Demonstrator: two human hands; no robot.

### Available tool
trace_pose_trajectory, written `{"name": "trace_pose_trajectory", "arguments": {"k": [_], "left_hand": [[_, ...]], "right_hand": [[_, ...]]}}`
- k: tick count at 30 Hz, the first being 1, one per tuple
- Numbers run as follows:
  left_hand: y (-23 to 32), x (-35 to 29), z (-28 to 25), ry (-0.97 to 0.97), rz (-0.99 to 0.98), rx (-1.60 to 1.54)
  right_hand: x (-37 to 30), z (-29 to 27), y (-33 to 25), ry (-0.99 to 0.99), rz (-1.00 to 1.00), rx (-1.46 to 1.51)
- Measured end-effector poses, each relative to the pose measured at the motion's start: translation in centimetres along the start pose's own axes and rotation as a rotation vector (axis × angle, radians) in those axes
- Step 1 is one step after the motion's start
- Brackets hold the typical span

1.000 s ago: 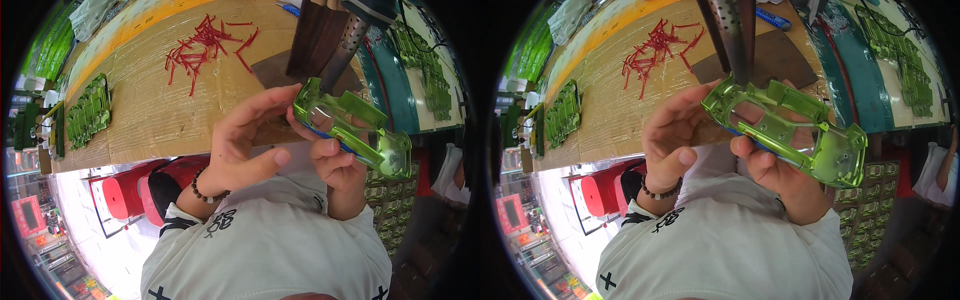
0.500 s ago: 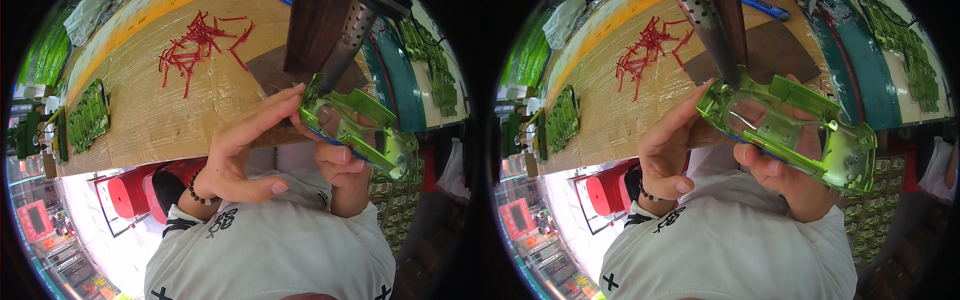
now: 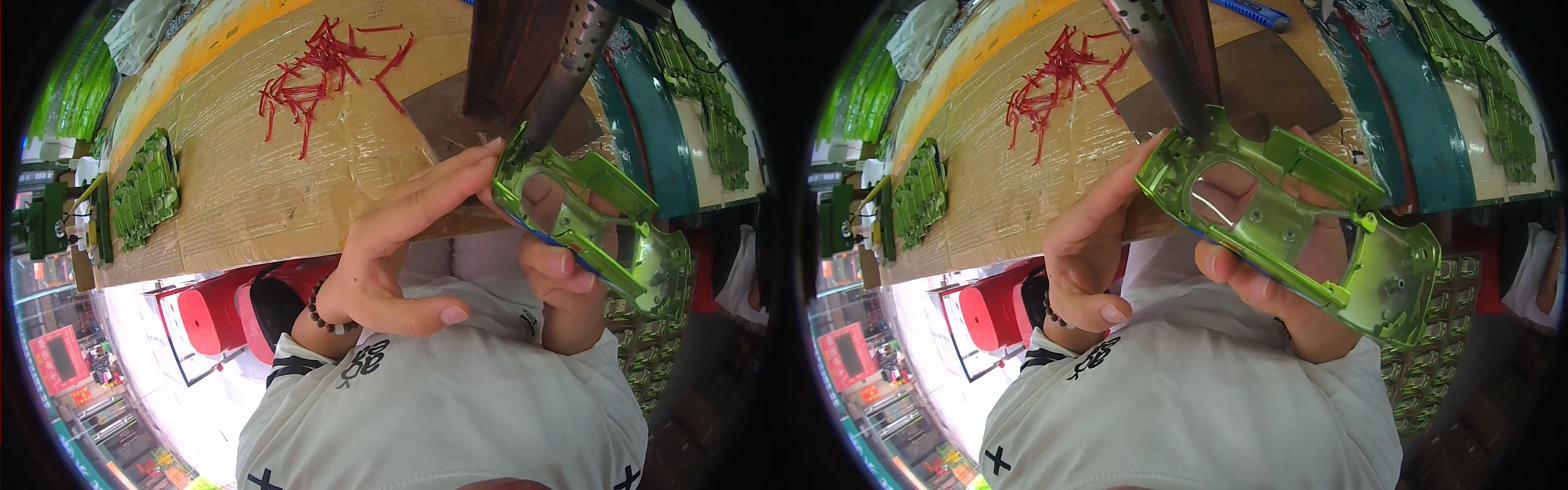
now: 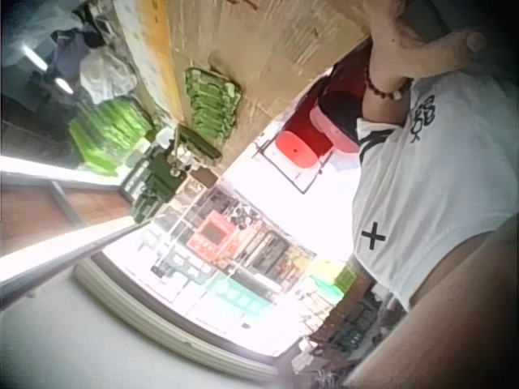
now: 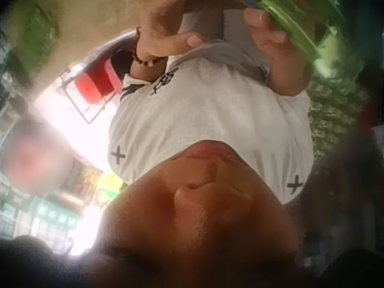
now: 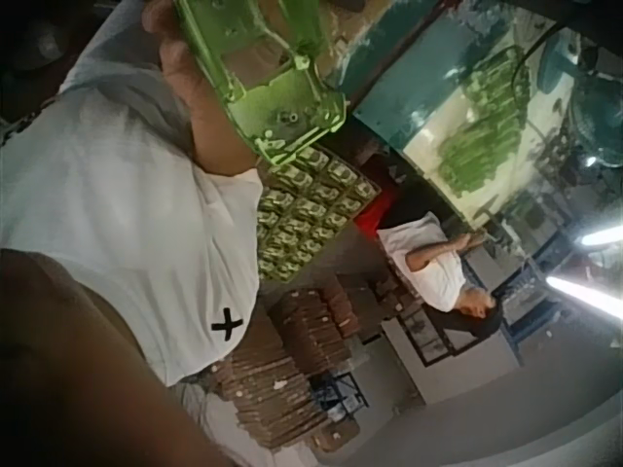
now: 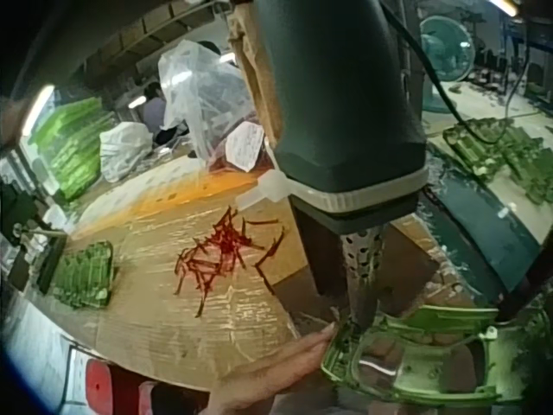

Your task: The person assembles green plastic frames by inserting red plastic strips into slots. They pick up a frame, insert a strip, and place the finished unit on a table, repeating this process for multiple items.

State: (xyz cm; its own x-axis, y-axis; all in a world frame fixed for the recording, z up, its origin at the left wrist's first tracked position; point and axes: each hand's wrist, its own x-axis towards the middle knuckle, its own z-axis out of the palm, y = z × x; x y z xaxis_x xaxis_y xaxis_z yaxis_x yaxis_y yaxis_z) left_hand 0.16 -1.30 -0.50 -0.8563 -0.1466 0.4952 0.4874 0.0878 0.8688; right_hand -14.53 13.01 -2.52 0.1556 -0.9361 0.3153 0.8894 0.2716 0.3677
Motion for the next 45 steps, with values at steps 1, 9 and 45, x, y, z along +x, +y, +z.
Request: {"name": "trace_pose_trajectory", "arguments": {"k": [1, 9, 45], "left_hand": [[0.0, 0.0, 0.1, 0.006, -0.003, -0.005], [-0.1, 0.1, 0.0, -0.018, 0.008, 0.038], [0.8, 1.2, 0.8, -0.038, -0.241, 0.139]], "right_hand": [[0.0, 0.0, 0.0, -0.004, -0.003, 0.003], [-0.1, 0.6, 0.0, 0.054, -0.042, -0.030], [-0.1, 1.9, -1.1, 0.037, -0.104, -0.342]]}}
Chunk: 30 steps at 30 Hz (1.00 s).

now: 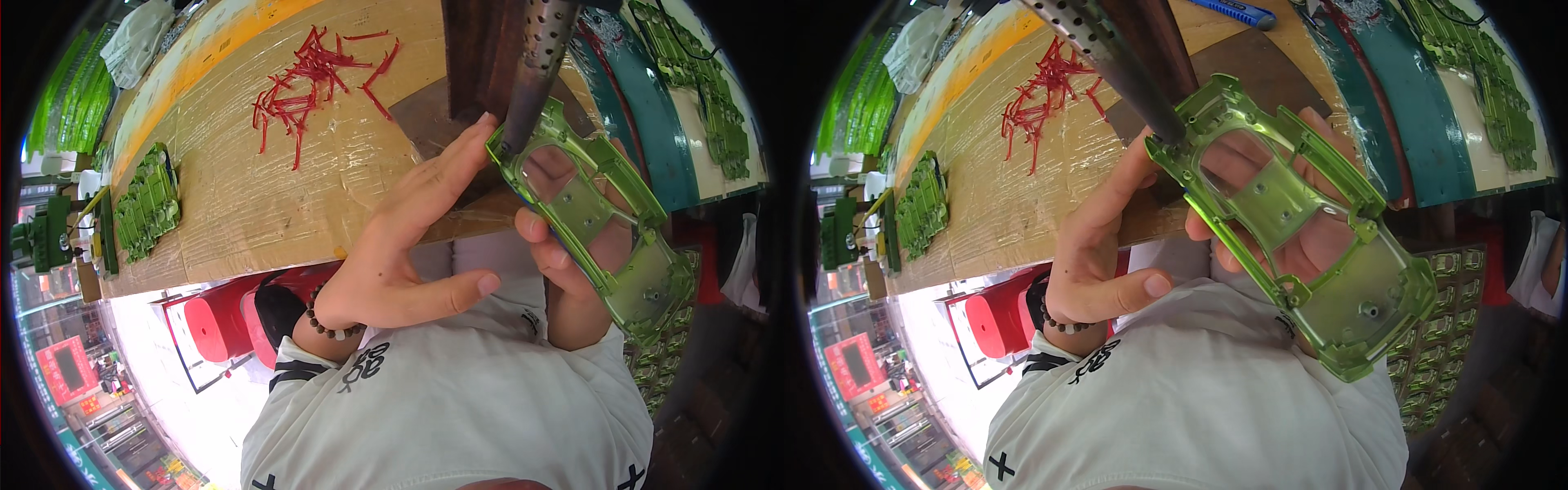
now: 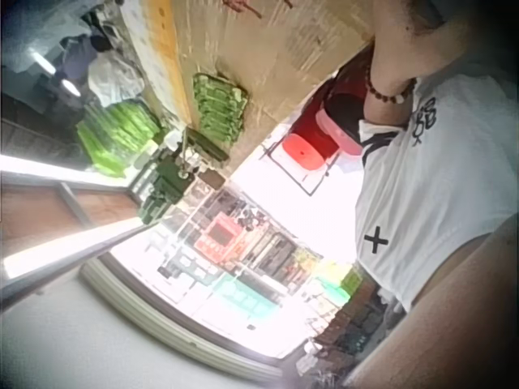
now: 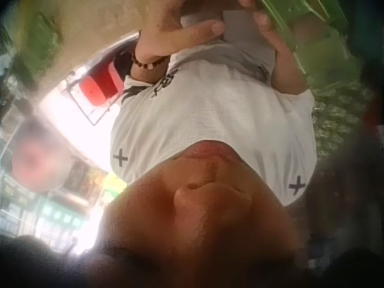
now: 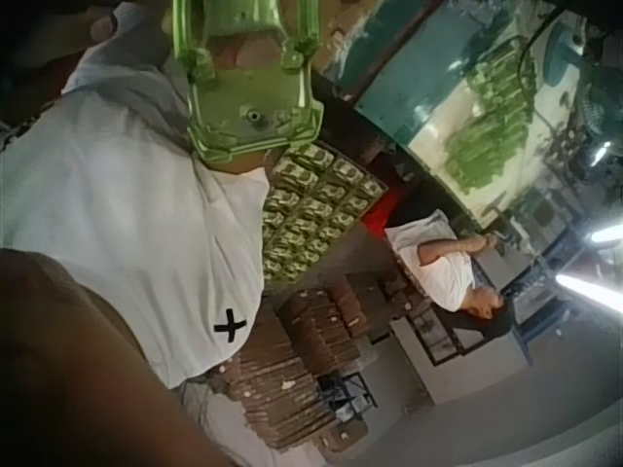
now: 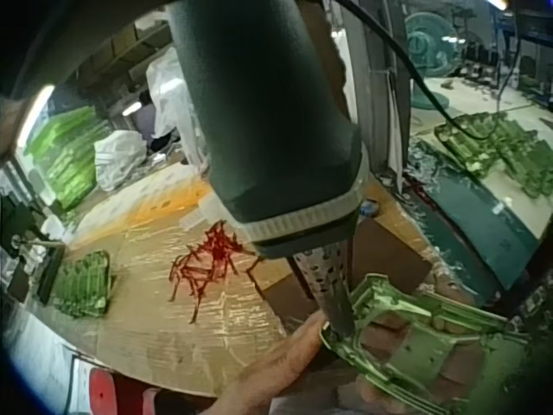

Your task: The person assembles green plastic frames by inserting red plastic strips into slots. They pick up a frame, insert a strip, and place the finished unit on a table, repeating this process for multiple items.

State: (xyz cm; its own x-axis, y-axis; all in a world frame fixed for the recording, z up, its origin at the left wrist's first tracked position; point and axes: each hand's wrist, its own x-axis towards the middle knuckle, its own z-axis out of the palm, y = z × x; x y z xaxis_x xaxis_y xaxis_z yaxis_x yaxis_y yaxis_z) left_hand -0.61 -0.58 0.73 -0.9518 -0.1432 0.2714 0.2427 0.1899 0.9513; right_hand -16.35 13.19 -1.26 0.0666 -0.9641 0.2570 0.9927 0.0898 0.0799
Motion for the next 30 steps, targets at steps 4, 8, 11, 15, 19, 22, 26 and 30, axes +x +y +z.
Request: {"name": "trace_pose_trajectory", "arguments": {"k": [4, 8, 11, 15, 19, 22, 26, 30], "left_hand": [[0.0, 0.1, 0.1, 0.000, 0.001, 0.017], [0.0, 0.1, 0.1, 0.001, 0.006, 0.039], [-0.1, 0.1, 0.2, 0.004, 0.013, 0.039], [0.0, 0.2, 0.2, 0.003, 0.014, 0.073], [-0.4, 0.2, 0.2, -0.003, 0.045, 0.088], [-0.4, 0.3, 0.0, -0.018, 0.042, 0.081], [-0.1, -0.2, 0.5, 0.132, 0.009, -0.043], [-1.1, -0.8, 0.4, 0.376, 0.036, -0.379]], "right_hand": [[-0.1, -0.1, -0.1, -0.012, -0.009, -0.005], [-0.1, -0.2, -0.2, -0.023, -0.013, -0.009], [-0.1, -0.2, -0.2, -0.026, -0.011, -0.018], [-0.3, -0.1, -0.5, -0.028, -0.009, -0.034], [-0.4, -0.3, -0.7, -0.039, 0.001, -0.037], [-0.2, -0.3, -0.5, -0.037, -0.013, -0.046], [-0.3, -0.5, -0.2, 0.081, -0.093, -0.071], [-0.6, 1.4, 1.5, 0.272, -0.318, -0.042]]}}
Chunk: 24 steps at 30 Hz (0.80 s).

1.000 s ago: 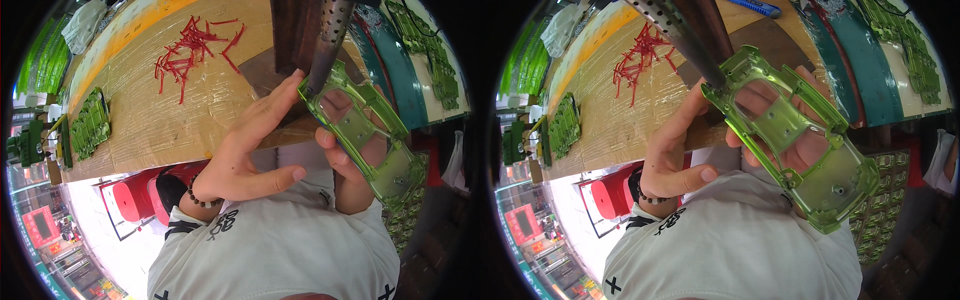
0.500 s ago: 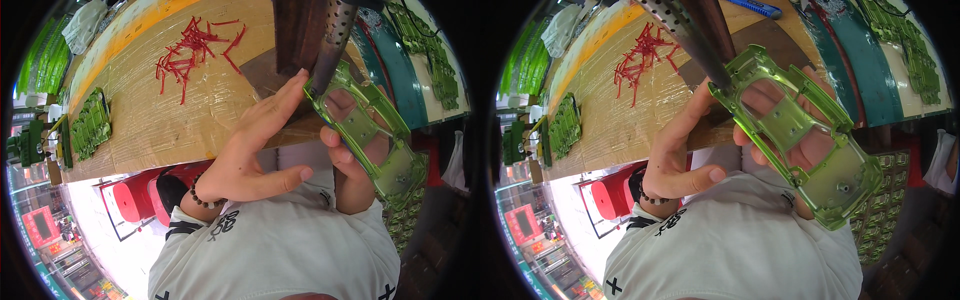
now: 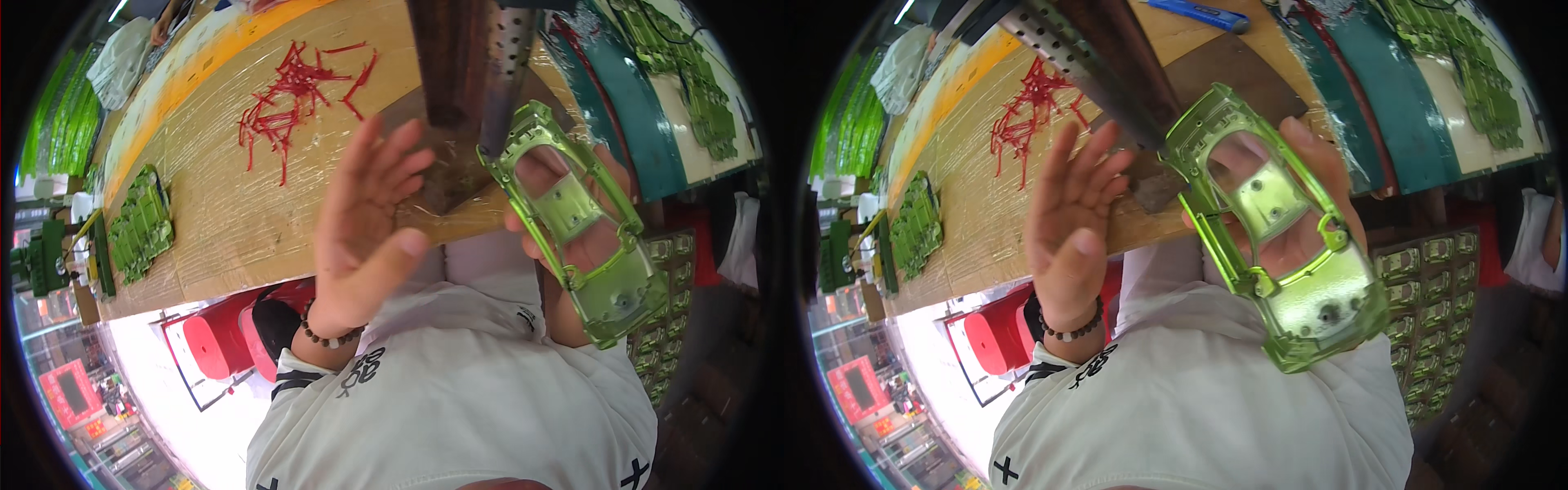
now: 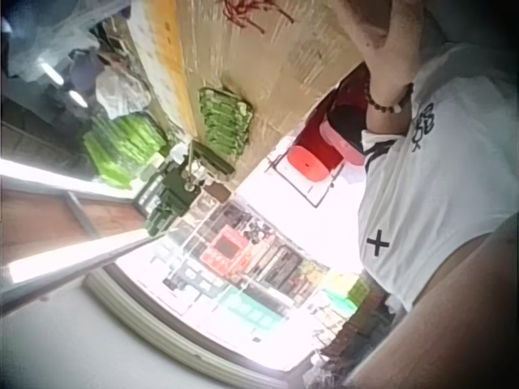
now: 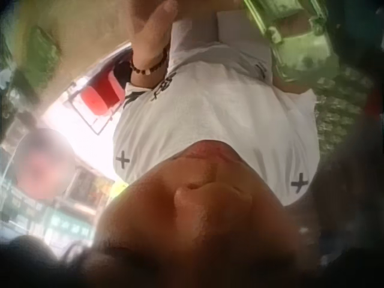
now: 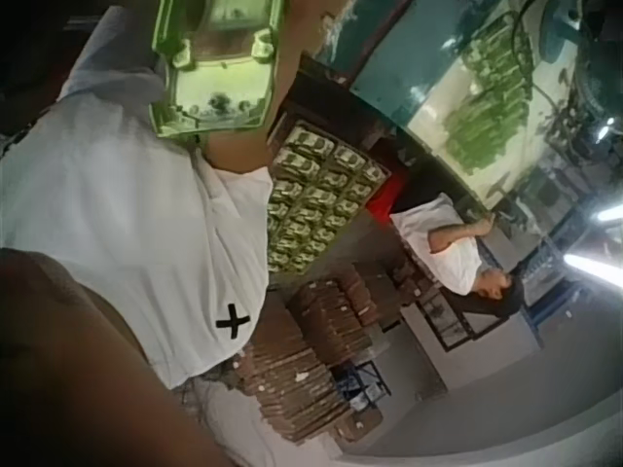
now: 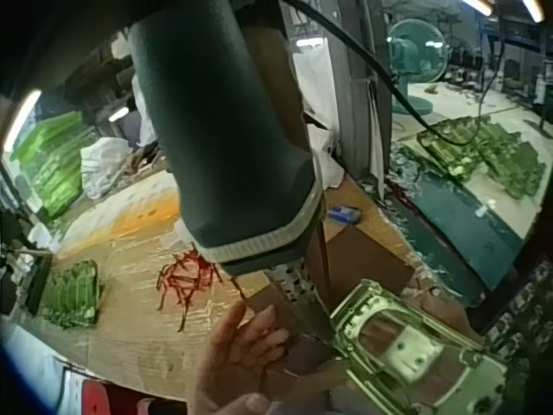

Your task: The person assembles green plastic frames by inserting red plastic strips into slots. They pick up a frame, insert a strip, and place the finished unit on a table, repeating this process for multiple items.

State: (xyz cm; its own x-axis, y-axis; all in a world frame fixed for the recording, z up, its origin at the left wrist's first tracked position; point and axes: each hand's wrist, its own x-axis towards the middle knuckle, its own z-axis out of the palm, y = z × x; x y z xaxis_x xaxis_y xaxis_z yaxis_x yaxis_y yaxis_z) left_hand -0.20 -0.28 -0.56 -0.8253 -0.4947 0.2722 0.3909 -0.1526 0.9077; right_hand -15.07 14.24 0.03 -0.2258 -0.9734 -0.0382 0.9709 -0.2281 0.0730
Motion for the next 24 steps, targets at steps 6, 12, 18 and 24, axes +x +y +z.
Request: {"name": "trace_pose_trajectory", "arguments": {"k": [6, 12, 18, 24], "left_hand": [[0.2, -0.4, 0.1, 0.075, 0.020, -0.103], [0.2, -0.4, 0.3, 0.111, 0.013, -0.080], [-0.1, -0.2, 0.4, 0.104, 0.082, -0.084], [0.1, -0.7, 0.2, 0.131, 0.075, -0.052]], "right_hand": [[-2.7, -0.1, -3.3, 0.041, 0.012, -0.229], [-5.0, 4.1, -12.4, 0.133, -0.369, -0.505], [-6.6, 6.3, -22.0, 0.759, -0.656, -1.647], [-4.6, 5.9, -24.3, 1.288, -0.477, -2.622]]}}
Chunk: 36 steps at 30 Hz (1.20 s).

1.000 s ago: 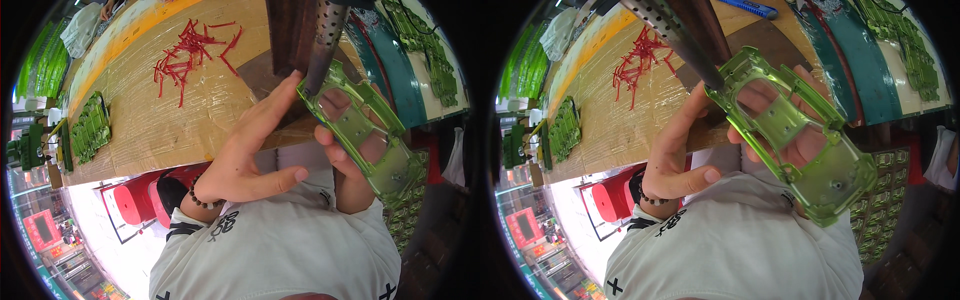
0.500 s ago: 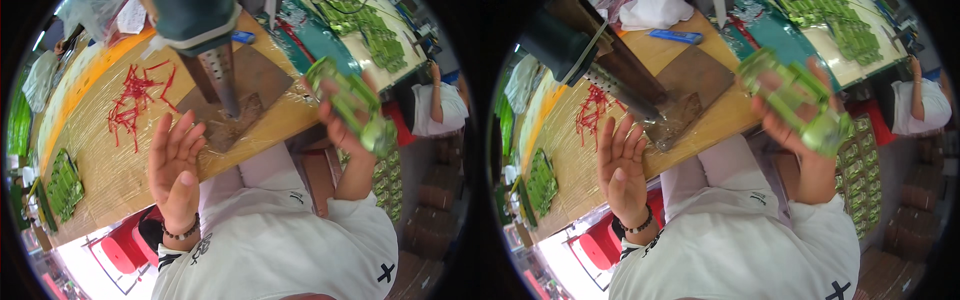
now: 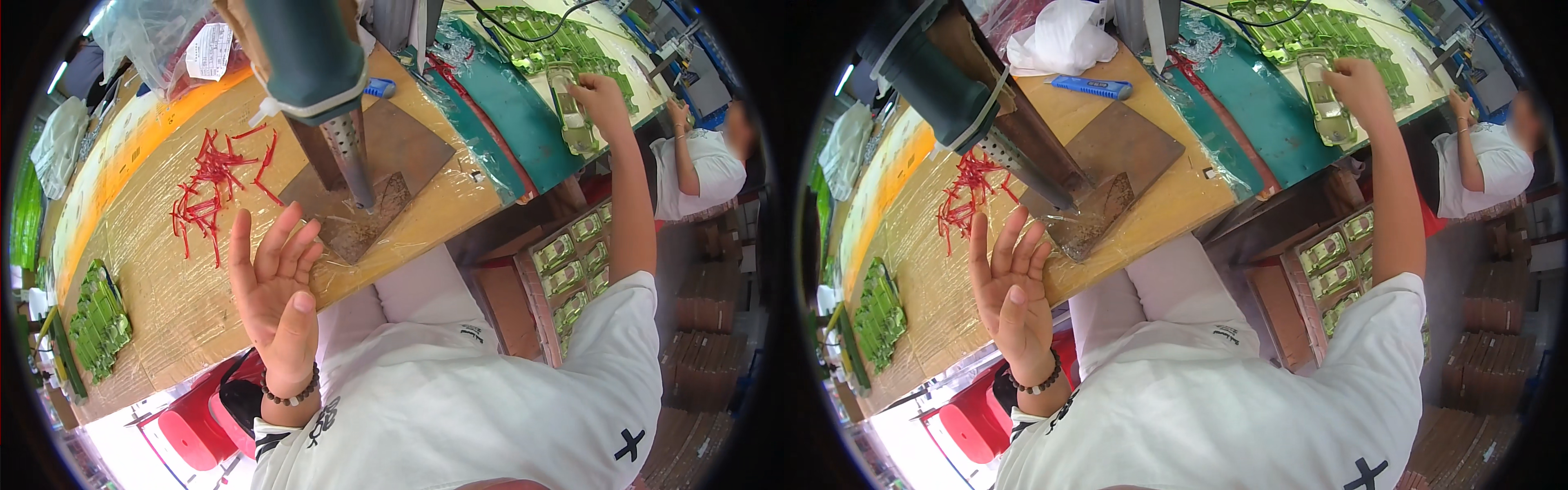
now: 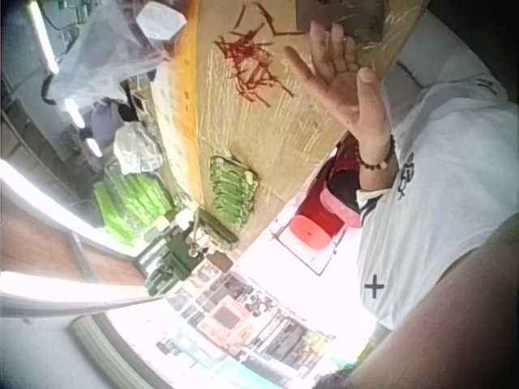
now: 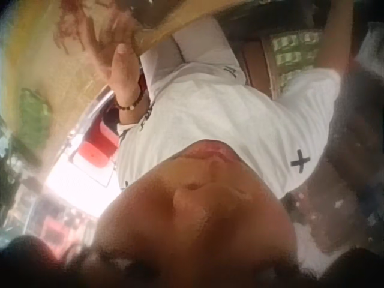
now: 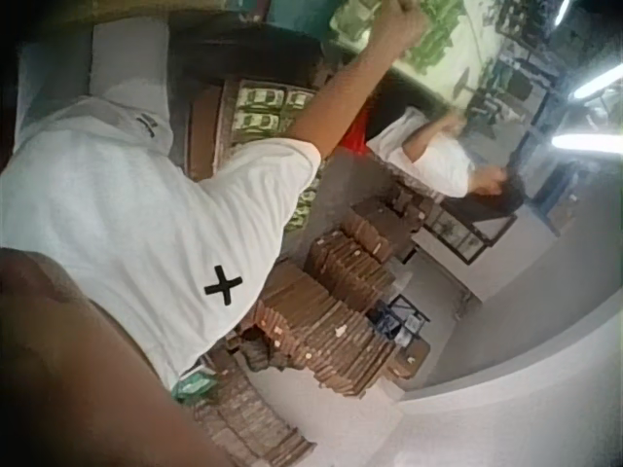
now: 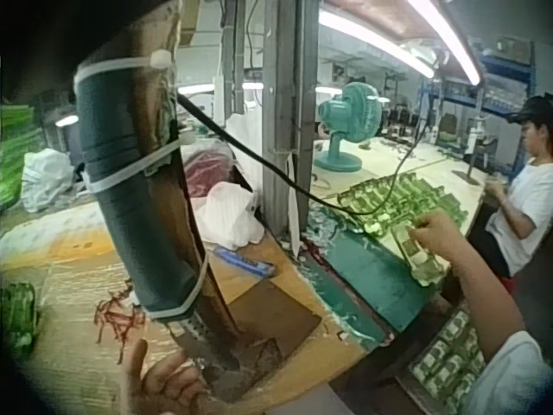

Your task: The person assembles green plastic frames by inserting red plastic strips into slots. They pick up a frame, insert a strip, and place the finished unit on a table, repeating this process for multiple items.

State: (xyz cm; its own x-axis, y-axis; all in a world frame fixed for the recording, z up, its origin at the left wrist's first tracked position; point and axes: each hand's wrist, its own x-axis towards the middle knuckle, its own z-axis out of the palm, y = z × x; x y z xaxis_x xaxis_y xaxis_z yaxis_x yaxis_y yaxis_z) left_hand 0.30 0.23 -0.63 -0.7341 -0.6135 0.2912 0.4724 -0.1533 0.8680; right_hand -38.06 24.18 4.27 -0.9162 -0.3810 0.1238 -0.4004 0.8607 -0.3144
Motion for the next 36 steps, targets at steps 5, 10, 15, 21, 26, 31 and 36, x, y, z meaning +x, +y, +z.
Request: {"name": "trace_pose_trajectory", "arguments": {"k": [5, 10, 15, 21, 26, 31, 36], "left_hand": [[0.2, -0.1, 0.1, 0.018, -0.009, 0.018], [-0.2, 0.1, 0.2, 0.024, -0.006, 0.023], [0.1, 0.1, 0.3, 0.015, -0.008, 0.058], [0.0, 0.0, 0.4, 0.011, 0.016, 0.089], [-0.1, 0.1, 0.3, -0.021, 0.044, 0.116], [-0.2, 0.1, 0.2, -0.029, 0.043, 0.108], [-0.1, -0.1, 0.1, -0.016, 0.029, 0.075]], "right_hand": [[-0.7, 1.6, -1.2, 0.503, -0.195, -0.364], [-3.5, 3.5, -2.3, 0.493, -0.348, -0.131], [-3.1, 4.7, 0.5, 0.531, -0.380, -0.409], [-1.9, 4.7, 3.5, 0.473, -0.428, -0.194], [-0.6, 4.0, 5.5, 0.479, -0.416, -0.159], [1.8, 3.5, 8.0, 0.446, -0.356, -0.075], [2.8, 2.5, 7.9, 0.343, -0.170, -0.124]]}}
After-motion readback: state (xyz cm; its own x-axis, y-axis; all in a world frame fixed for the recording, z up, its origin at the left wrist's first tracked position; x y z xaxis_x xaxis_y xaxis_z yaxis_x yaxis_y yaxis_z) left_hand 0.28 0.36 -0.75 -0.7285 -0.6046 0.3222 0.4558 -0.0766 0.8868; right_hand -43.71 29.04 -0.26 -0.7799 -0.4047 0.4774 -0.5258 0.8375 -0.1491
